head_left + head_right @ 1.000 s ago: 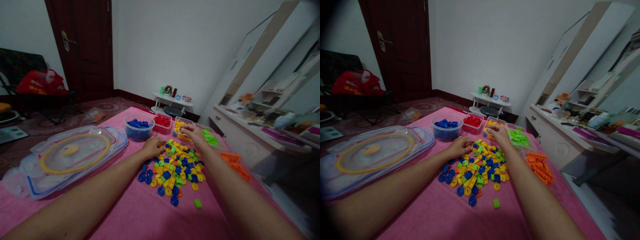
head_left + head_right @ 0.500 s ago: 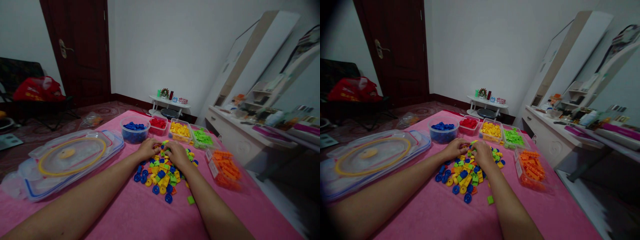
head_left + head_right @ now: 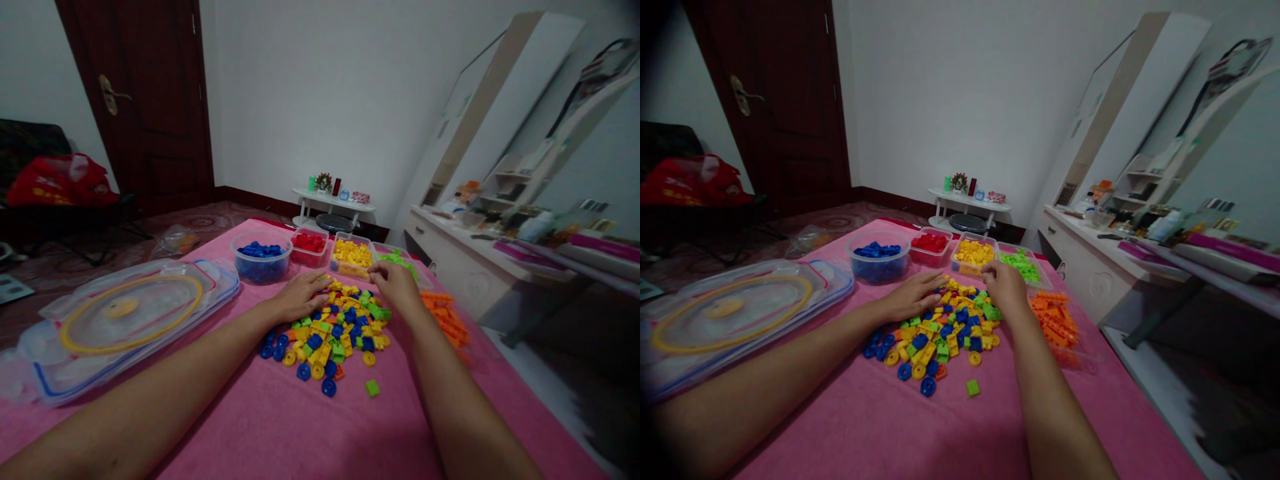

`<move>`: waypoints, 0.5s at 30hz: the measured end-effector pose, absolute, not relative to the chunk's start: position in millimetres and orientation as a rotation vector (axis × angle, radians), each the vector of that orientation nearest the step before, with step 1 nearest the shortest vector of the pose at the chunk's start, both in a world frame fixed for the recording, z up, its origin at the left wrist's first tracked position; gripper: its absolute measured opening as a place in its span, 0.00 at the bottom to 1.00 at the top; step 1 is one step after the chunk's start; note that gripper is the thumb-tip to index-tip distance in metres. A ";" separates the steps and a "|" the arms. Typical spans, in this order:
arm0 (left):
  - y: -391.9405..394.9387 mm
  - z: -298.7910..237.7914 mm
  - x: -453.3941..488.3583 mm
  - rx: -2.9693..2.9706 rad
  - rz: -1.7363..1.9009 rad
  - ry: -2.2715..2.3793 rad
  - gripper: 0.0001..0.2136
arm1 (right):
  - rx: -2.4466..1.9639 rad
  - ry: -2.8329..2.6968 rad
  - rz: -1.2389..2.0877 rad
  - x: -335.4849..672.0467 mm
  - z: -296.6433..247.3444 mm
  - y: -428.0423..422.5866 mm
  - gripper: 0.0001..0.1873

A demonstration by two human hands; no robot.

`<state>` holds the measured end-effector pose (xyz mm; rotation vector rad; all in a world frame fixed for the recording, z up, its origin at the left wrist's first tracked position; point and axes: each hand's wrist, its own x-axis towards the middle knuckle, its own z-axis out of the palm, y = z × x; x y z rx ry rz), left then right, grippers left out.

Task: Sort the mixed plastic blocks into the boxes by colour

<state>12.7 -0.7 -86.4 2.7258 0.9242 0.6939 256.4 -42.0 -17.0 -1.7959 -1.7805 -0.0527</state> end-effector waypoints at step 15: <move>3.9 -85.2 19.0 2.746 0.860 0.923 0.14 | -2.022 -1.939 0.009 251.0 -35.1 -44.2 0.10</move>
